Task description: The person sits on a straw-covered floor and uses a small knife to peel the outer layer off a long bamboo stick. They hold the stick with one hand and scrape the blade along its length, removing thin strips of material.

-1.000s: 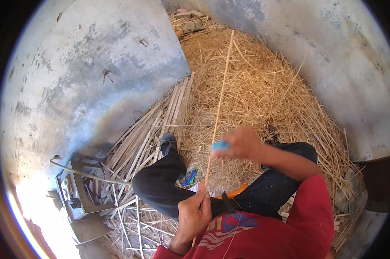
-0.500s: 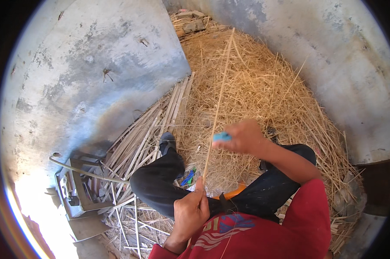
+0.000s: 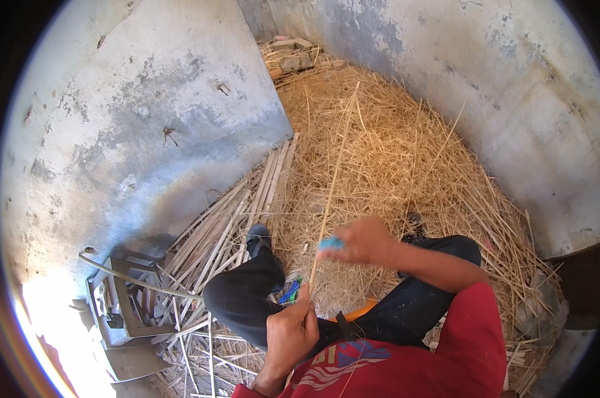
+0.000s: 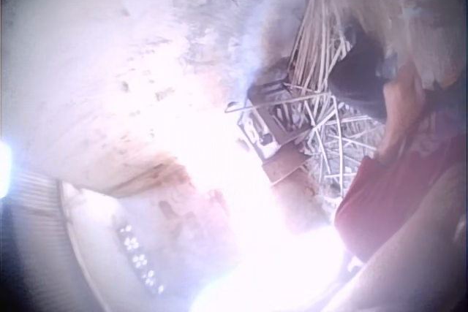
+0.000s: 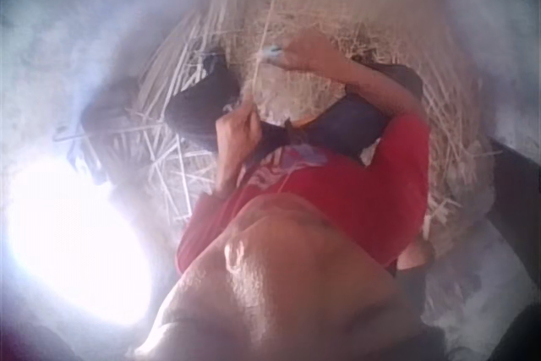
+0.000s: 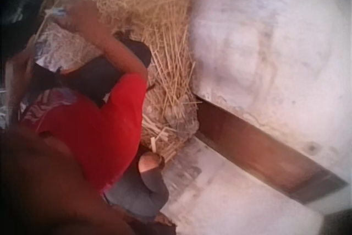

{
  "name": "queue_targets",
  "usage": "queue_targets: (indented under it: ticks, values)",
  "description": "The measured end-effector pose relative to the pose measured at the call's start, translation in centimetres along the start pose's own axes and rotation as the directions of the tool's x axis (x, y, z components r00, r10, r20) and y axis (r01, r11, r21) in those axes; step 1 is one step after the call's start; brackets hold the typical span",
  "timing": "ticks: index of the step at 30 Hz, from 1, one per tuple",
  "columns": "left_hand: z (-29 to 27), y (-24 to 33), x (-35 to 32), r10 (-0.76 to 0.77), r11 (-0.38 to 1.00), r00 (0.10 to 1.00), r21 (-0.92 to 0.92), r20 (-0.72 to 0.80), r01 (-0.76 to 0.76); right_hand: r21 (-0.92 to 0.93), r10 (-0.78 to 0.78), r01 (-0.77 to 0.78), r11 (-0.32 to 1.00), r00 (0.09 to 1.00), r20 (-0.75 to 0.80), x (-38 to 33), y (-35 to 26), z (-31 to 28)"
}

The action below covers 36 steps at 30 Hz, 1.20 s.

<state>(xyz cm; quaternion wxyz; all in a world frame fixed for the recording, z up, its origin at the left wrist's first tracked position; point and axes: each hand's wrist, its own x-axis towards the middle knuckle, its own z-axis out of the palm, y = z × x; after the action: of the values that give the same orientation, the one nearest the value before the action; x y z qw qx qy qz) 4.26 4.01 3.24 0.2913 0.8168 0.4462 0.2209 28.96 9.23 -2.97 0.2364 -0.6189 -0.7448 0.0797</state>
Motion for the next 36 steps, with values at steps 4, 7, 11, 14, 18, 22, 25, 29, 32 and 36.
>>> queue_targets:
  ticks: [4,7,11,14,18,22,25,29,32,36]
  values:
    - [0.2,-0.3,-0.6,0.045,0.998,0.999,-0.033,-0.012,-0.046,0.038,0.043,-0.040,0.998,0.997,-0.068,0.2,1.1,-0.2]
    - [0.0,-0.4,-0.8,0.043,0.997,0.999,-0.063,0.006,-0.042,-0.014,0.234,-0.235,0.972,0.971,-0.048,2.2,4.6,-1.0]
    - [-0.2,0.0,-1.1,-0.021,0.997,0.999,-0.074,0.030,0.024,0.017,0.019,-0.018,1.000,1.000,-0.019,-0.3,-0.1,-0.1]
    - [-0.6,0.4,-1.3,-0.048,0.994,0.998,-0.101,0.049,0.053,-0.093,-0.062,0.056,0.994,0.996,-0.061,-0.2,0.3,-0.9]
    - [-0.8,0.8,-2.5,-0.046,0.985,0.994,-0.162,0.097,0.061,-0.097,0.262,-0.275,0.957,0.957,-0.126,3.0,7.9,-2.8]
    - [-0.5,0.2,-3.5,-0.064,0.979,0.993,-0.189,0.100,0.082,-0.125,0.182,-0.192,0.973,0.979,-0.087,1.5,4.9,-1.7]
    - [-0.5,-0.8,-4.1,-0.054,0.988,0.993,-0.137,0.103,0.068,-0.096,-0.012,0.012,0.995,1.000,0.000,0.0,1.9,-0.9]
    - [-1.0,-1.3,-7.1,-0.031,0.991,0.982,-0.121,0.187,0.054,-0.235,0.426,-0.444,0.865,0.896,-0.124,4.0,11.7,-3.5]
    - [-1.3,-2.9,-9.4,0.064,0.995,0.969,-0.086,0.240,-0.045,-0.168,0.546,-0.608,0.776,0.781,-0.304,3.5,20.2,-7.1]
    - [-2.1,-3.5,-10.2,0.015,0.994,0.965,-0.105,0.263,0.013,-0.128,0.607,-0.666,0.735,0.731,-0.313,2.2,23.2,-7.4]
